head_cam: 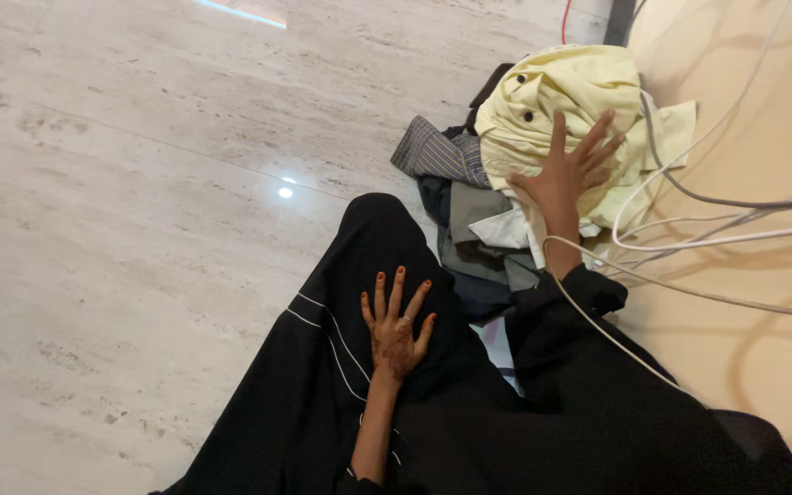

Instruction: The person folds a striped shirt by hand, places it in a bag, and then buttons the front of a yellow shirt while sitting on a tiled floor.

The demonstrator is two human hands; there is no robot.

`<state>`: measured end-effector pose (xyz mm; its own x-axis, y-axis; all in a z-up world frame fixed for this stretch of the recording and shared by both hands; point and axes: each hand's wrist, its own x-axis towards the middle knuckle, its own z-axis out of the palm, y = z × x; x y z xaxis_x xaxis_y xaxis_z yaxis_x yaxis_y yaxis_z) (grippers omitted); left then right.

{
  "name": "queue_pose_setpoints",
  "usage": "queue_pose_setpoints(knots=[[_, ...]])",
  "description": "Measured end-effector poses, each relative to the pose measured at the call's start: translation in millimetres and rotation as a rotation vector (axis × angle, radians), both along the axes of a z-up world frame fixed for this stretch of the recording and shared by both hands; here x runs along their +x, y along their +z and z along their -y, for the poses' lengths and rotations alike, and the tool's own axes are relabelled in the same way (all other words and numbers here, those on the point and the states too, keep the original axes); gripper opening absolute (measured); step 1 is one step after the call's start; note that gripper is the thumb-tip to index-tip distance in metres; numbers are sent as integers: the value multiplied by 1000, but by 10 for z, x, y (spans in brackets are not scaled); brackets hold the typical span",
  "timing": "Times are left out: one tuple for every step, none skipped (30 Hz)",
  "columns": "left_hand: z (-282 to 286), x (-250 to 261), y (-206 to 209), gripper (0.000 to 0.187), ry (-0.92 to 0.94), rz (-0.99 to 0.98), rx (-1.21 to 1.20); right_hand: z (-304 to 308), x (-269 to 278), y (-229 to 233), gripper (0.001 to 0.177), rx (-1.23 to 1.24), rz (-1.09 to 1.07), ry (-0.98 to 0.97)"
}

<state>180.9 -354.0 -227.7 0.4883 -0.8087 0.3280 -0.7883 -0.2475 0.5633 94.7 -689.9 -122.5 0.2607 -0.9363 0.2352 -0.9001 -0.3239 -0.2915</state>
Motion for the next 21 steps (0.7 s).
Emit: queue_pose_setpoints(knots=[[-9, 25, 23, 59, -9, -3, -2, 69, 15, -57, 117, 0, 10, 16], [-22, 34, 43, 59, 7, 6, -2, 149, 31, -141, 103, -21, 9, 34], [-16, 41, 52, 59, -5, -3, -3, 243, 31, -235, 89, -45, 8, 45], [-12, 50, 57, 60, -17, -12, -4, 343, 40, -334, 89, -49, 17, 54], [-14, 40, 65, 60, -12, -7, -6, 435, 29, -421, 73, -104, 12, 49], [-22, 29, 73, 59, -15, -13, -41, 506, 16, -480, 58, -159, 7, 44], [-6, 36, 80, 58, -16, -16, -83, 538, -6, -494, 58, -168, 15, 52], [-19, 32, 88, 58, -9, -8, -92, 495, -39, -485, 53, -233, 82, 95], [-44, 21, 99, 57, -14, -18, -94, 443, -4, -422, 48, -299, 149, 143], [-40, 29, 107, 56, -20, -27, -97, 399, 76, -292, 48, -308, 159, 155], [-52, 23, 108, 56, -11, -24, -98, 300, 125, -141, 45, -355, 217, 191], [-57, 18, 111, 55, -22, -36, -101, 183, 196, 44, 43, -401, 275, 226], [-67, 23, 125, 54, -36, -49, -103, 55, 307, 259, 43, -400, 280, 232], [-79, 37, 141, 54, -30, -45, -103, -70, 463, 493, 45, -431, 380, 312], [-80, 61, 150, 57, -39, -68, -97, -209, 631, 721, 52, -465, 482, 391], [-88, 83, 167, 60, -48, -91, -92, -371, 813, 937, 51, -446, 583, 464], [-123, 107, 204, 60, -44, -86, -96, -552, 988, 1142, 51, -428, 683, 539], [-190, 150, 261, 76, -50, -255, -236, -758, 1139, 1314, 51, -74, 918, 600], [-263, 202, 343, 94, -55, -425, -373, -971, 1299, 1450, 52, 303, 1130, 649], [-344, 243, 445, 94, -49, -420, -375, -1159, 1436, 1567, 52, 471, 1255, 775], [-461, 273, 561, 109, 89, -440, -496, -1331, 1555, 1657, 52, 648, 1373, 903]])
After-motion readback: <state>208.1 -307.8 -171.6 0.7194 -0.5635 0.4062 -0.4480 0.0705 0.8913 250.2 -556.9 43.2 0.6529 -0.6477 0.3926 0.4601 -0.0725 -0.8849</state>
